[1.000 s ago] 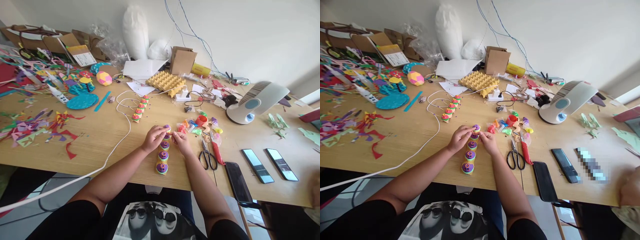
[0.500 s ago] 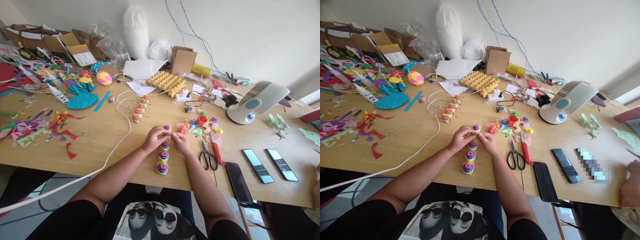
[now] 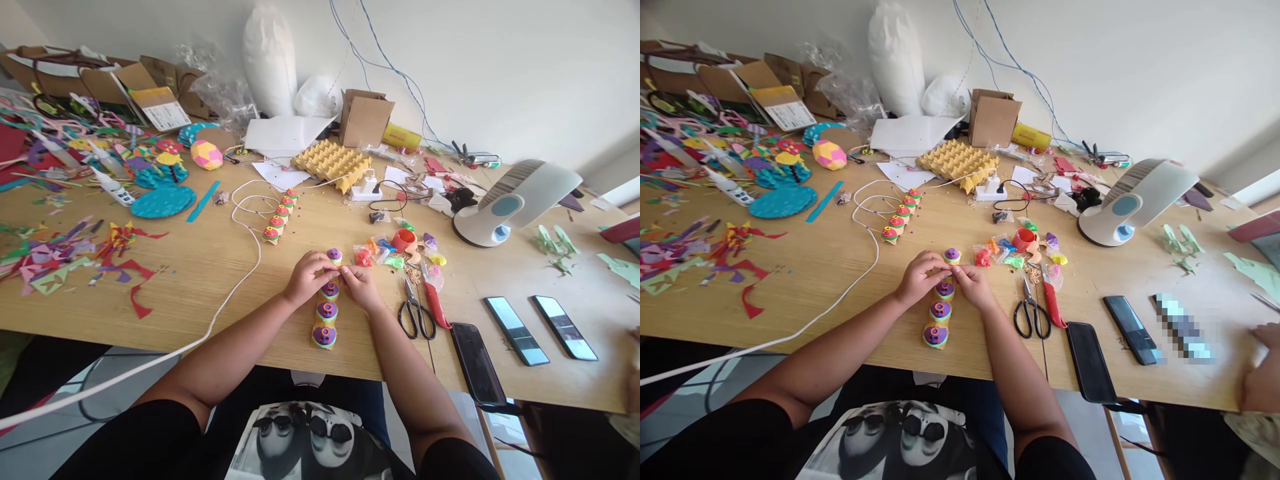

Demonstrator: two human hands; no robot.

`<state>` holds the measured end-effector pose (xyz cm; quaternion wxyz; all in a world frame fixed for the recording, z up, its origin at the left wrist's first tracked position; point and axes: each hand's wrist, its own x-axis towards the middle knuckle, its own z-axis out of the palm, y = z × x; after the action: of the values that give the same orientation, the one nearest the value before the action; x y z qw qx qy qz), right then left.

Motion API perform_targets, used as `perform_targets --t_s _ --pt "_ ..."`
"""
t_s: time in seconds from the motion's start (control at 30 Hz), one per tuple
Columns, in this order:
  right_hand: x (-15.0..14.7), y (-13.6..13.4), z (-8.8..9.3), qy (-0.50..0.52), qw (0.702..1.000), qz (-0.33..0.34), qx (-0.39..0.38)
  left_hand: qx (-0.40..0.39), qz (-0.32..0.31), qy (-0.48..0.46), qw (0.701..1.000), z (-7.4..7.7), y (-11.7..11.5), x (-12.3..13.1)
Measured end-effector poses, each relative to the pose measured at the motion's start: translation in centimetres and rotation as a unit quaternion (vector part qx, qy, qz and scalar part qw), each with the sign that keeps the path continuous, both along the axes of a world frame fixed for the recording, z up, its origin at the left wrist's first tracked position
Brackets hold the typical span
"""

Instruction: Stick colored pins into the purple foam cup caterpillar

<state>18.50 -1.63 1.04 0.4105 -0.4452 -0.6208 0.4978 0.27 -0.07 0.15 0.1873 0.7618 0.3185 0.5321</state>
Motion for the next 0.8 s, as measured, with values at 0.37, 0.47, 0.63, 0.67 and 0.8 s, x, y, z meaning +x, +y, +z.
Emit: perform_targets --t_s 0.37,0.47,0.63,0.67,0.8 --pt "0.0 -0.1 0.1 0.077 0.995 0.01 -0.056 -0.041 -0.001 -0.023 0.999 0.3 -0.3 0.0" --pt "0.1 -0.1 0.2 0.099 0.992 0.019 -0.076 -0.045 -0.017 -0.021 0.999 0.3 -0.5 0.1" --pt "0.2 -0.4 0.8 0.101 0.989 0.05 -0.091 -0.058 -0.028 -0.016 0.998 -0.2 -0.3 0.1" --pt "0.2 -0.4 0.8 0.102 0.988 0.059 -0.095 -0.061 -0.03 -0.013 0.998 -0.3 -0.3 0.0" --pt "0.4 -0.4 0.7 0.11 0.985 0.071 -0.112 -0.065 -0.034 -0.009 0.997 -0.4 -0.2 -0.1"
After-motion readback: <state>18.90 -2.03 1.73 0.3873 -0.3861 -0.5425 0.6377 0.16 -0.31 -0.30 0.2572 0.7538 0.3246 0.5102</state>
